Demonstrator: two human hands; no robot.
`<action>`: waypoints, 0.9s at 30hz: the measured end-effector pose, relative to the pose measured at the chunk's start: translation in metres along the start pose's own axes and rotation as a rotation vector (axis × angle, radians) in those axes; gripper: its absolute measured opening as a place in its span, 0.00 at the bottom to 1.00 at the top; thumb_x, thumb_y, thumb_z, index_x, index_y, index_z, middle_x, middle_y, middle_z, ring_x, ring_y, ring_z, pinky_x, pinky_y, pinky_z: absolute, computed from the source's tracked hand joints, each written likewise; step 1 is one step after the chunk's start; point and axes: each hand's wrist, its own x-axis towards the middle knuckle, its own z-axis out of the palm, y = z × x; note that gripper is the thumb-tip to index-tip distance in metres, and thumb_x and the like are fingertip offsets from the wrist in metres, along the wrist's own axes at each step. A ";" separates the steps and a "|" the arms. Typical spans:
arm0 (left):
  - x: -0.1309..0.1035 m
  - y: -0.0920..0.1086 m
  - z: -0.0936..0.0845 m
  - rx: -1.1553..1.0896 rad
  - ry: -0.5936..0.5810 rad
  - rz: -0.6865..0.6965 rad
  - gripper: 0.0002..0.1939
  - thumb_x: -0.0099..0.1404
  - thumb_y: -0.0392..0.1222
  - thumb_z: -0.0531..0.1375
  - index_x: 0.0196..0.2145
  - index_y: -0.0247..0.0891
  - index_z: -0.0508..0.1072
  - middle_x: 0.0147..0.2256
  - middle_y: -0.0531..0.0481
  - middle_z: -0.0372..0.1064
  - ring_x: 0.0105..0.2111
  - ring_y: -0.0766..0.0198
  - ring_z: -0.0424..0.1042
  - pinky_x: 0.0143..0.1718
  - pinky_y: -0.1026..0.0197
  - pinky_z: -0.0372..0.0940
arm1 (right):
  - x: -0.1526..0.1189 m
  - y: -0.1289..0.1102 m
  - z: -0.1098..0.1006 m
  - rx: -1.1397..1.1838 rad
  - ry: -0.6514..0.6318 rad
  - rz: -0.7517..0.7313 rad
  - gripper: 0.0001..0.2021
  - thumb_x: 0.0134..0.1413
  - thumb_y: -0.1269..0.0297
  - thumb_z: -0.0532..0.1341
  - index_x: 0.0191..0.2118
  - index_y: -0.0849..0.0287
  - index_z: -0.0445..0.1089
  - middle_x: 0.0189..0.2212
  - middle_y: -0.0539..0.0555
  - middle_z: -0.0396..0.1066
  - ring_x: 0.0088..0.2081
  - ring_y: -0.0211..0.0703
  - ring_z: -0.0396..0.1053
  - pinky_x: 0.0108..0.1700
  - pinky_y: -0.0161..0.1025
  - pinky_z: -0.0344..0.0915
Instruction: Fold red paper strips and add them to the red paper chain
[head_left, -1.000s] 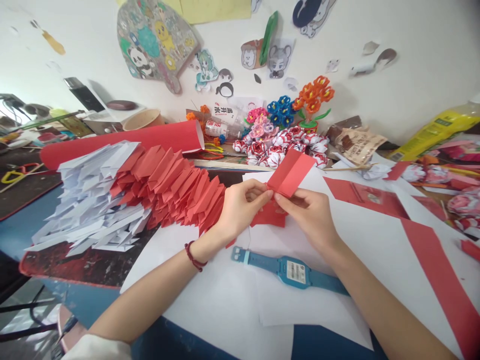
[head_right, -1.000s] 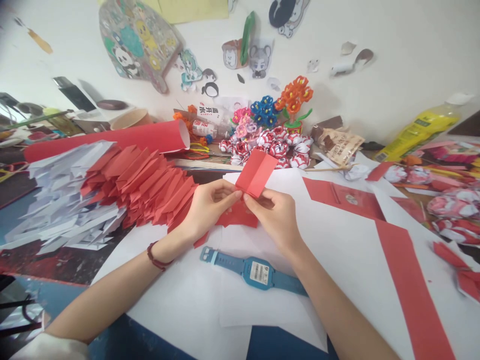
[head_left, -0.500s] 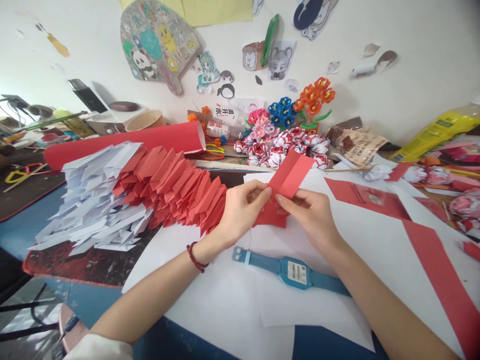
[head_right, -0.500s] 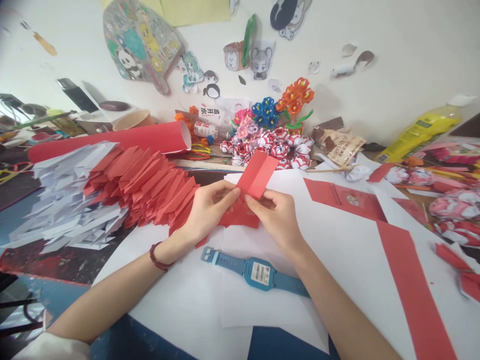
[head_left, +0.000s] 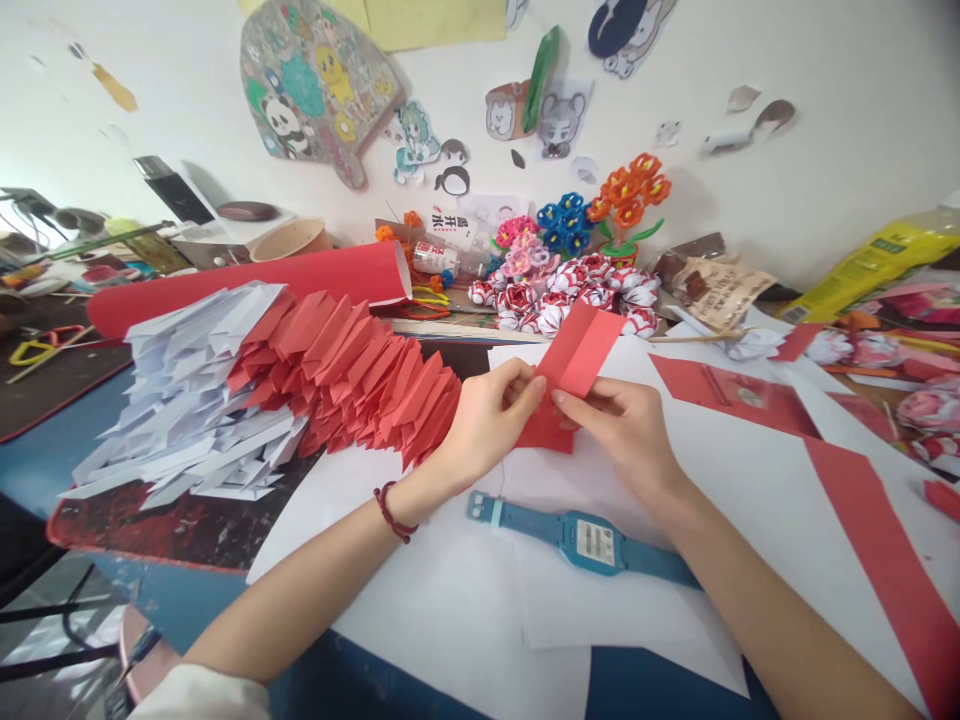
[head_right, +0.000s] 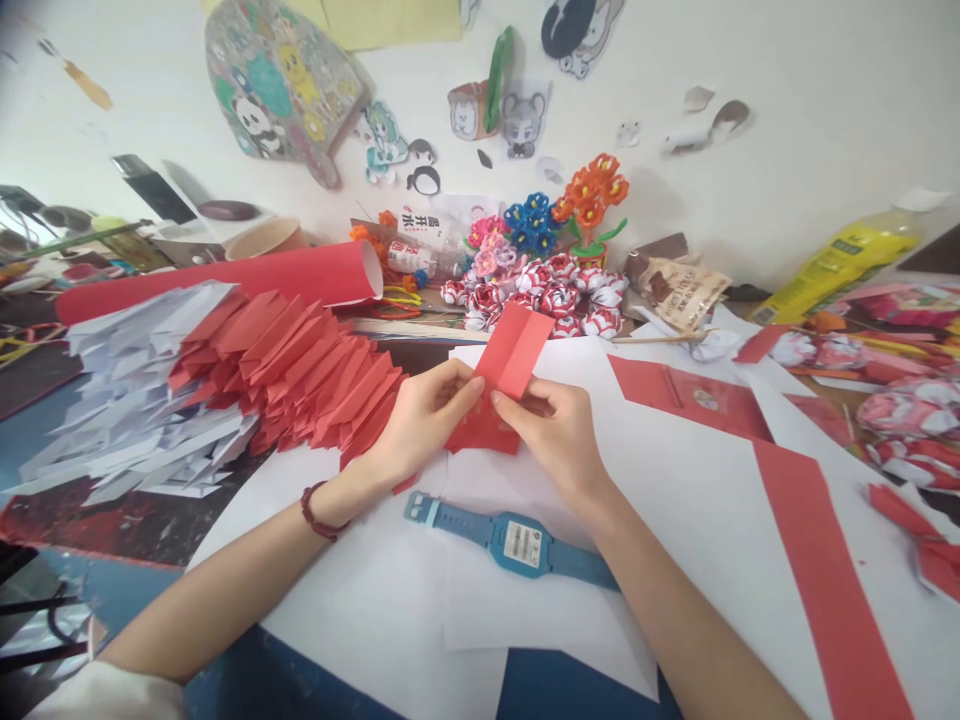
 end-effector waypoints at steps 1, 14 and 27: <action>0.000 -0.001 0.000 0.007 -0.008 -0.001 0.11 0.68 0.45 0.54 0.31 0.36 0.68 0.25 0.55 0.66 0.25 0.71 0.62 0.28 0.67 0.57 | 0.000 0.000 0.000 0.006 0.001 0.000 0.08 0.48 0.61 0.69 0.29 0.60 0.78 0.27 0.51 0.76 0.30 0.41 0.72 0.31 0.35 0.67; -0.011 0.006 0.002 0.353 -0.469 0.291 0.16 0.66 0.54 0.59 0.31 0.38 0.72 0.28 0.53 0.69 0.27 0.69 0.65 0.29 0.65 0.54 | 0.003 0.002 -0.004 -0.010 0.189 -0.025 0.07 0.48 0.63 0.68 0.25 0.61 0.74 0.21 0.49 0.70 0.25 0.37 0.65 0.29 0.35 0.62; -0.021 0.006 0.008 0.333 -0.866 0.474 0.23 0.63 0.63 0.58 0.38 0.38 0.73 0.33 0.50 0.73 0.32 0.64 0.70 0.33 0.63 0.59 | -0.004 -0.003 0.002 -0.205 0.126 0.024 0.09 0.49 0.62 0.66 0.25 0.61 0.73 0.21 0.50 0.70 0.26 0.39 0.65 0.28 0.36 0.61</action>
